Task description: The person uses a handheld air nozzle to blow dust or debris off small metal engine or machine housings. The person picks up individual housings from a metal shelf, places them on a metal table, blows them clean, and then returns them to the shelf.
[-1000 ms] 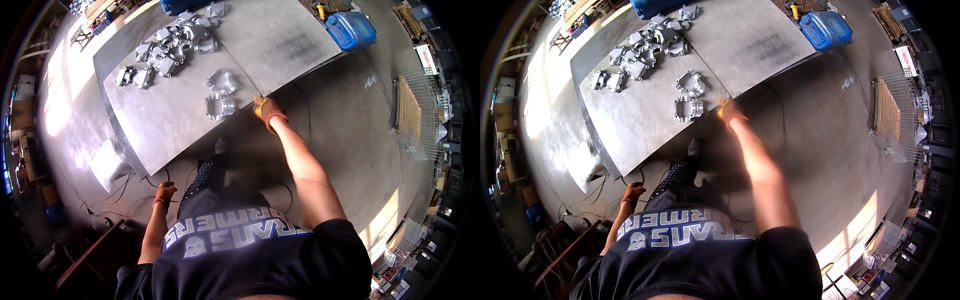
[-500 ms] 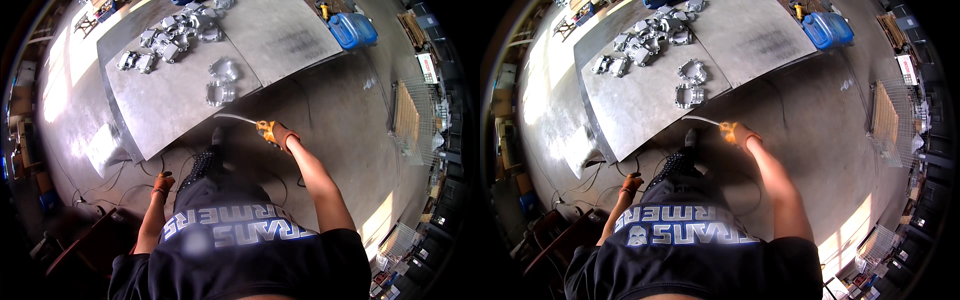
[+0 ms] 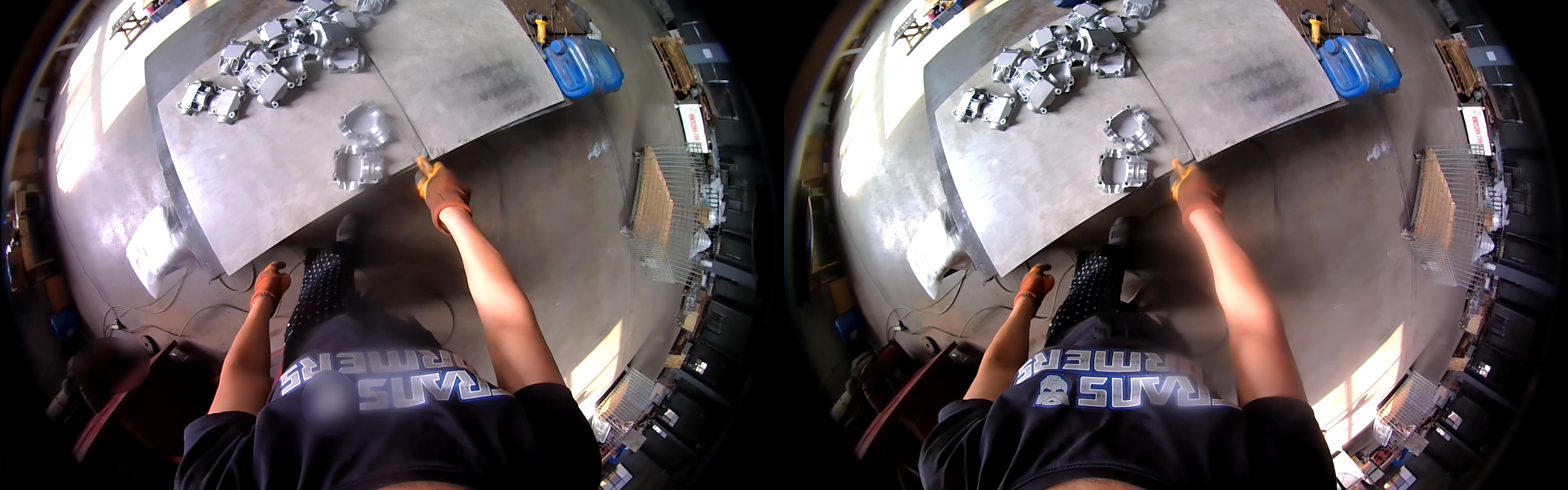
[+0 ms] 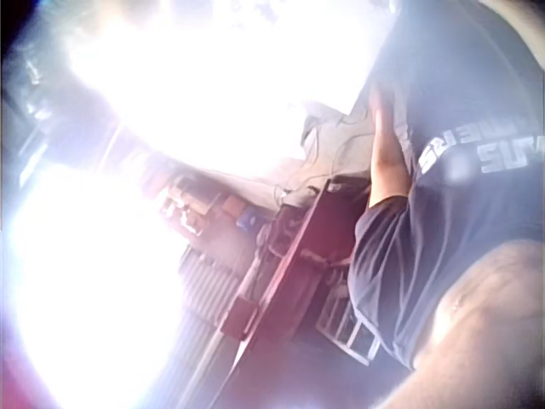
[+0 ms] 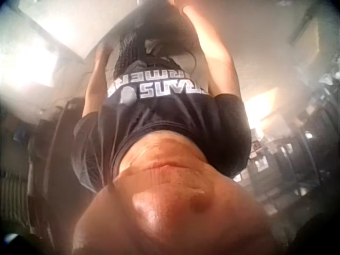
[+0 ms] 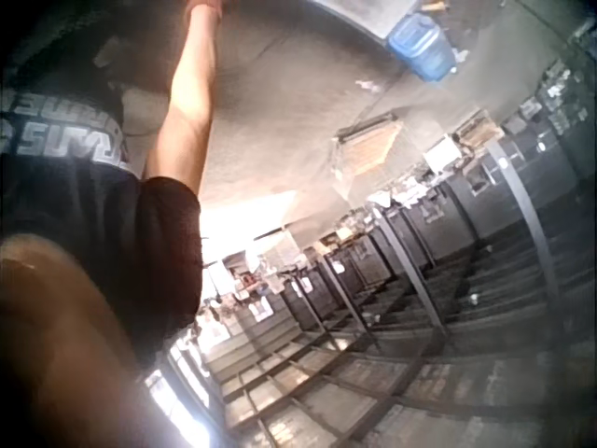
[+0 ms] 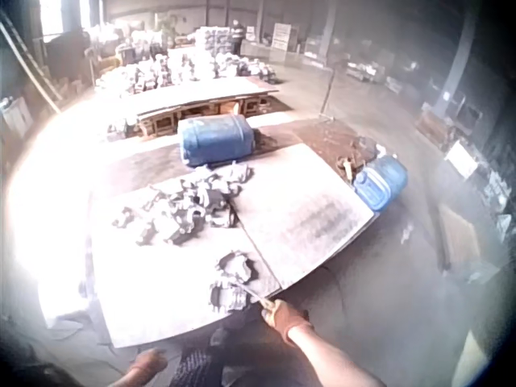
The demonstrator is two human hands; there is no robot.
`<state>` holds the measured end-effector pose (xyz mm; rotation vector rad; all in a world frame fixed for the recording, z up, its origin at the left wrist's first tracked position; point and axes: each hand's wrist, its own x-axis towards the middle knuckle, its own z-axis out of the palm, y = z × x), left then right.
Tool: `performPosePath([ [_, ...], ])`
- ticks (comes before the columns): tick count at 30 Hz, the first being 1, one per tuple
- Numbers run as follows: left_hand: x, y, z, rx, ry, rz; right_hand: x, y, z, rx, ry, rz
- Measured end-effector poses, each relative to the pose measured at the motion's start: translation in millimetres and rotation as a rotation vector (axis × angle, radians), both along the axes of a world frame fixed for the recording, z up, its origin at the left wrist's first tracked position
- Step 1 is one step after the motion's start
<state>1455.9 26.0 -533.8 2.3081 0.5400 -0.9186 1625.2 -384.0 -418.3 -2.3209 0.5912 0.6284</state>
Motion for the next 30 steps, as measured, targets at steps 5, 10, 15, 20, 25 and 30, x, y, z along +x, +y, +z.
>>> performPosePath([
  [5,99.6,-66.3,-16.5,0.165,-0.175,-0.410,20.2,-24.3,-30.1,-0.224,-0.024,0.031],
  [10,203.1,-157.4,-39.6,0.217,-0.447,-0.592,-13.7,-48.2,-27.4,-0.130,-0.034,-0.044],
  [15,263.5,-249.8,-43.4,0.308,-0.363,-0.823,-80.2,-50.2,7.0,0.271,0.024,-0.147],
  [20,292.9,-296.6,-65.6,0.331,-0.224,-0.832,-160.9,-38.2,10.9,0.128,0.028,-0.311],
  [25,283.9,-327.3,-105.2,0.295,-0.351,-0.515,-208.0,-21.5,19.4,-0.038,0.094,-0.103],
  [30,314.8,-345.2,-154.9,0.537,-0.588,-0.331,-224.1,7.4,14.4,-0.066,0.274,-0.311],
])
